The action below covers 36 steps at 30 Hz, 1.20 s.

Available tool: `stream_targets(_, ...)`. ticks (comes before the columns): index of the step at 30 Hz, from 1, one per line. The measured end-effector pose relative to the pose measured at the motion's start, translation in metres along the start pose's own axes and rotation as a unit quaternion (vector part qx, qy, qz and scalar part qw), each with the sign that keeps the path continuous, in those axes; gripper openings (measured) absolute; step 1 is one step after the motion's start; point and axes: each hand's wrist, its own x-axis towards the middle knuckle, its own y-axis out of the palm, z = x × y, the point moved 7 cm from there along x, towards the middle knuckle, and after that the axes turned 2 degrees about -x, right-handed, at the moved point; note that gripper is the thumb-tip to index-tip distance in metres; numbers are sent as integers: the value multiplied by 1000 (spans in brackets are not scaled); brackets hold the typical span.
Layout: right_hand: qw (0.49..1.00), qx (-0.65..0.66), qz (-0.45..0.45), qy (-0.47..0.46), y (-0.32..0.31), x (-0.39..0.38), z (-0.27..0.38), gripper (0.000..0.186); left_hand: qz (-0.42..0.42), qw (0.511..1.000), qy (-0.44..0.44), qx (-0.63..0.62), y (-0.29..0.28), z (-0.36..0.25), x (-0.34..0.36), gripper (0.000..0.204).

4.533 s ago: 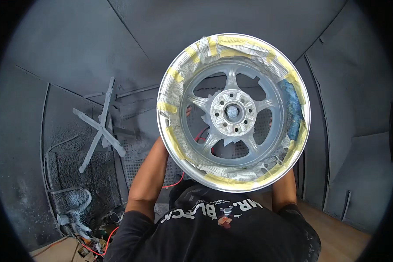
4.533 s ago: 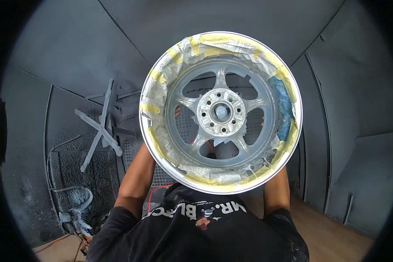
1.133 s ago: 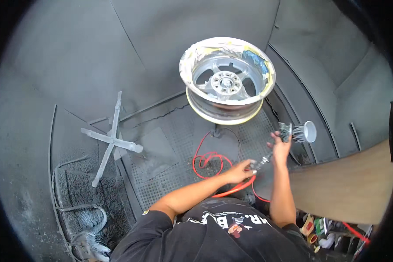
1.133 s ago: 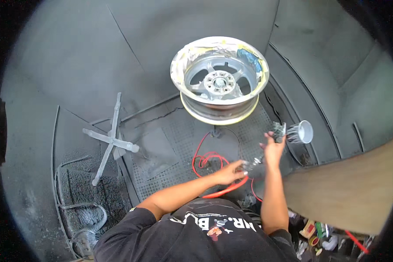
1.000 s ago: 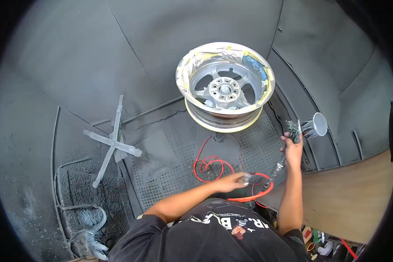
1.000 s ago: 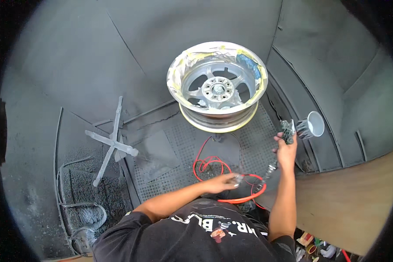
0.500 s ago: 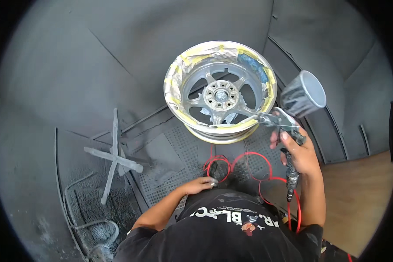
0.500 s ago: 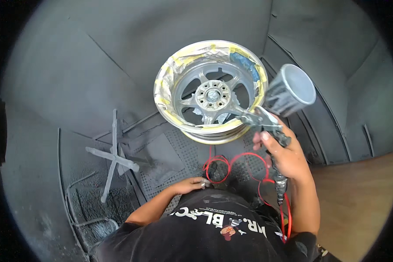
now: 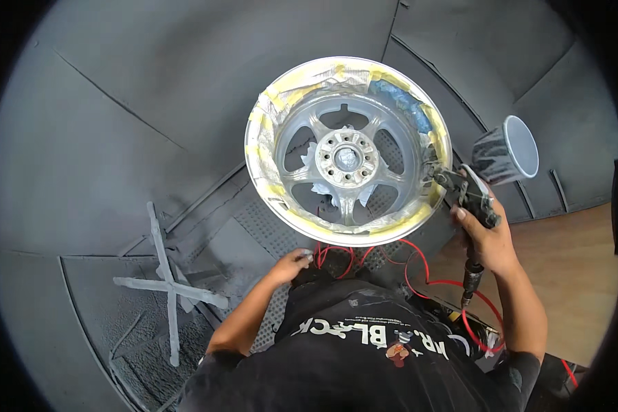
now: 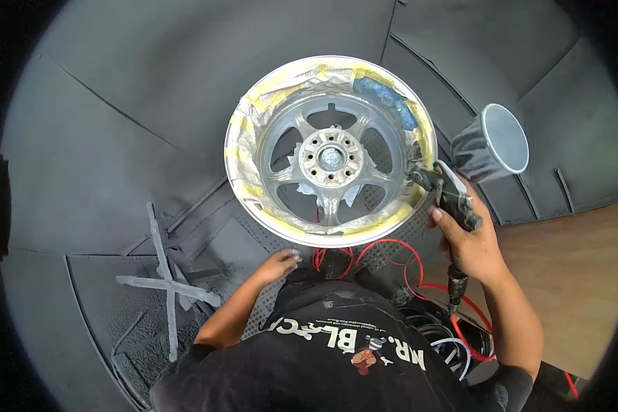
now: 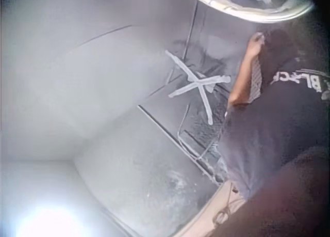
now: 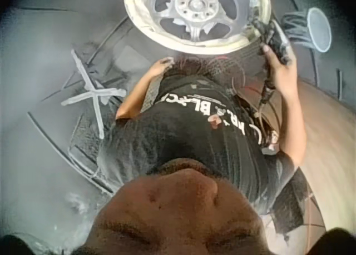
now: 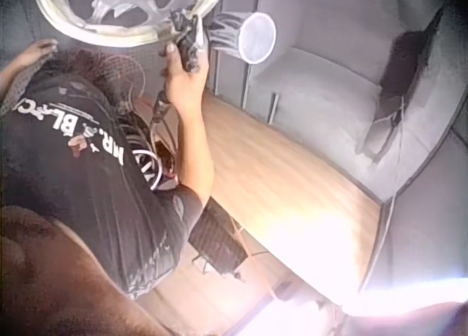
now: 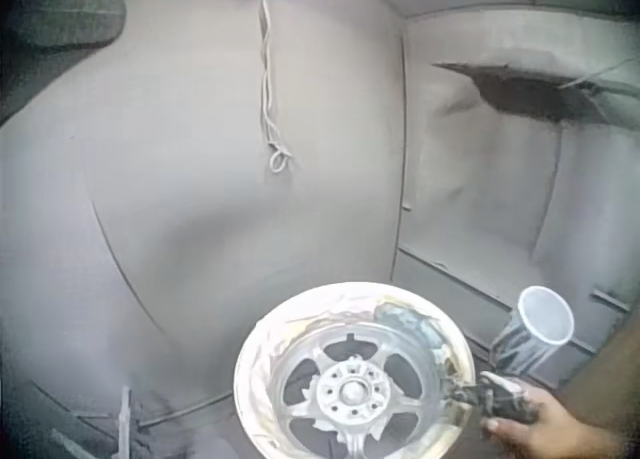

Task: Fetching a car rim from storage and spray painting it in a paint booth.

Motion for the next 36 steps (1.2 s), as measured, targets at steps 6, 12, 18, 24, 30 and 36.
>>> stream_targets(6,993,86,76,34,15,-14,5,65,-169,972,-41,-158,-68,-31,11,32)
stream_targets(12,989,57,116,66,33,-39,30,67,-267,912,116,-288,-119,-98,24,37)
stream_targets(18,991,73,105,38,44,-27,53,66,-288,901,134,-295,-135,-107,42,35)
stream_targets(24,995,54,73,-33,45,-7,50,59,-280,891,133,-332,-133,-105,52,34)
stream_targets(30,994,62,-29,-83,13,1,45,49,-293,894,95,-326,-108,-107,30,34)
stream_targets(36,995,78,-10,-67,13,-10,42,49,-268,913,59,-301,-67,-107,10,38)
